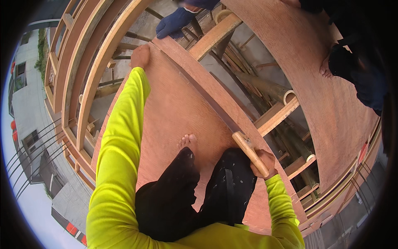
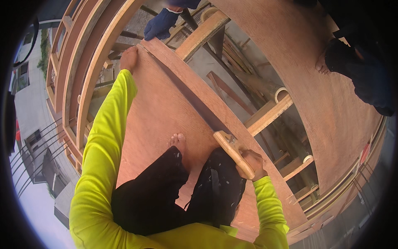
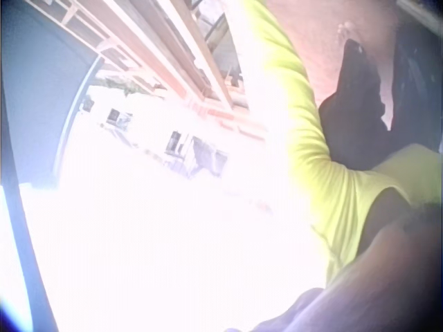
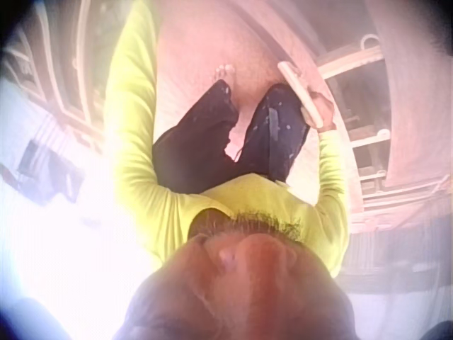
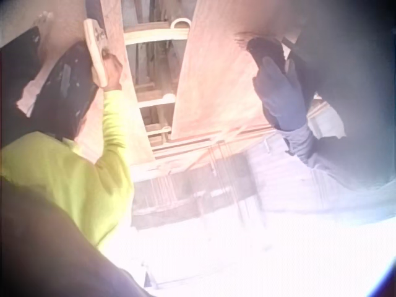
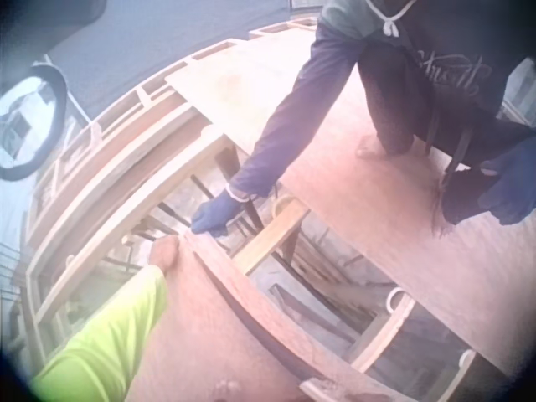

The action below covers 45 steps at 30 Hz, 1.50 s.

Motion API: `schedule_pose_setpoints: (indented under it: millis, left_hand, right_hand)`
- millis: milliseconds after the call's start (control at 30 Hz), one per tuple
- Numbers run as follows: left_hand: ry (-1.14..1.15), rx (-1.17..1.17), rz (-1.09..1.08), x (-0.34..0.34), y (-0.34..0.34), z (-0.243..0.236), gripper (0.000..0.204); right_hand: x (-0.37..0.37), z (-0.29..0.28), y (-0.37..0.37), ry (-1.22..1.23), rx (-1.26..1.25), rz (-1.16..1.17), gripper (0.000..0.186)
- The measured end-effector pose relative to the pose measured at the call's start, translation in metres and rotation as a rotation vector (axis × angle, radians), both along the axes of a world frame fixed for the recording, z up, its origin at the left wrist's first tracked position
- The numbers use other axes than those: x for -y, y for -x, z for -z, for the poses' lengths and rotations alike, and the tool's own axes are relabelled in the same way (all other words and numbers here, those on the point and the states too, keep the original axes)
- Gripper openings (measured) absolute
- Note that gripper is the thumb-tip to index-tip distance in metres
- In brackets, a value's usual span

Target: The person uses a hand saw to cut a large sheet of plywood on a wooden roof frame. Another person assists by holding the plywood steady during the cut.

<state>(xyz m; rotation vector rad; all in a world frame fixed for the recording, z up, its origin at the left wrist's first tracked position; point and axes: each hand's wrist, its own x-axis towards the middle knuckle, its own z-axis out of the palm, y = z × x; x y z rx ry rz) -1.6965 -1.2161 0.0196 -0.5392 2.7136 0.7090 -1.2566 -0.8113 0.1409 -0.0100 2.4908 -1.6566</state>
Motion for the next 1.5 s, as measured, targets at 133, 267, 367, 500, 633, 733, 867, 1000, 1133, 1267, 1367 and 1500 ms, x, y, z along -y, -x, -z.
schedule_pose_setpoints:
  millis: [133,267,367,500,633,733,867,1000,1133,1267,1367,1500]
  left_hand:
    - [-0.058,-0.056,0.014,0.001,-0.001,0.005,0.051]
    - [-0.077,-0.105,0.069,0.02,-0.001,-0.012,0.05]
    - [-0.062,-0.139,0.067,0.012,-0.003,-0.014,0.048]
    - [-0.104,-0.147,0.084,0.005,-0.003,-0.012,0.046]
    - [-0.203,-0.11,0.017,0.01,-0.006,-0.016,0.047]
    - [-0.051,-0.124,-0.024,-0.006,-0.007,-0.028,0.047]
    - [-0.037,-0.168,-0.011,0.002,-0.005,-0.019,0.05]
    - [-0.127,-0.096,-0.011,0.006,0.005,-0.014,0.05]
    - [-0.009,-0.078,0.014,0.002,-0.011,-0.023,0.05]
    - [0.052,-0.135,0.083,-0.004,0.004,-0.014,0.05]
    - [-0.102,-0.048,0.028,0.001,-0.011,-0.026,0.051]
    - [0.014,-0.092,0.083,0.012,-0.002,-0.023,0.053]
  right_hand:
    - [0.057,0.031,0.092,0.116,-0.089,0.011,0.018]
    - [0.038,0.013,0.05,0.07,-0.085,0.027,0.021]
    - [-0.005,0.018,-0.009,-0.02,-0.095,-0.063,0.028]
    - [0.043,0.019,0.076,0.078,-0.007,-0.028,0.034]
    - [0.036,0.005,0.052,0.096,-0.051,0.005,0.028]
    - [0.0,-0.025,-0.004,-0.016,-0.128,-0.013,0.022]
    - [0.026,-0.037,0.048,0.055,-0.077,0.028,0.021]
    - [0.035,-0.027,0.061,0.068,0.043,0.02,0.023]
    - [-0.018,-0.056,-0.051,-0.197,-0.009,-0.043,0.021]
    - [0.003,0.0,0.02,-0.028,-0.101,-0.026,0.024]
    - [0.016,-0.007,0.028,0.003,-0.047,-0.04,0.031]
    - [-0.024,-0.016,-0.057,-0.32,-0.078,-0.109,0.026]
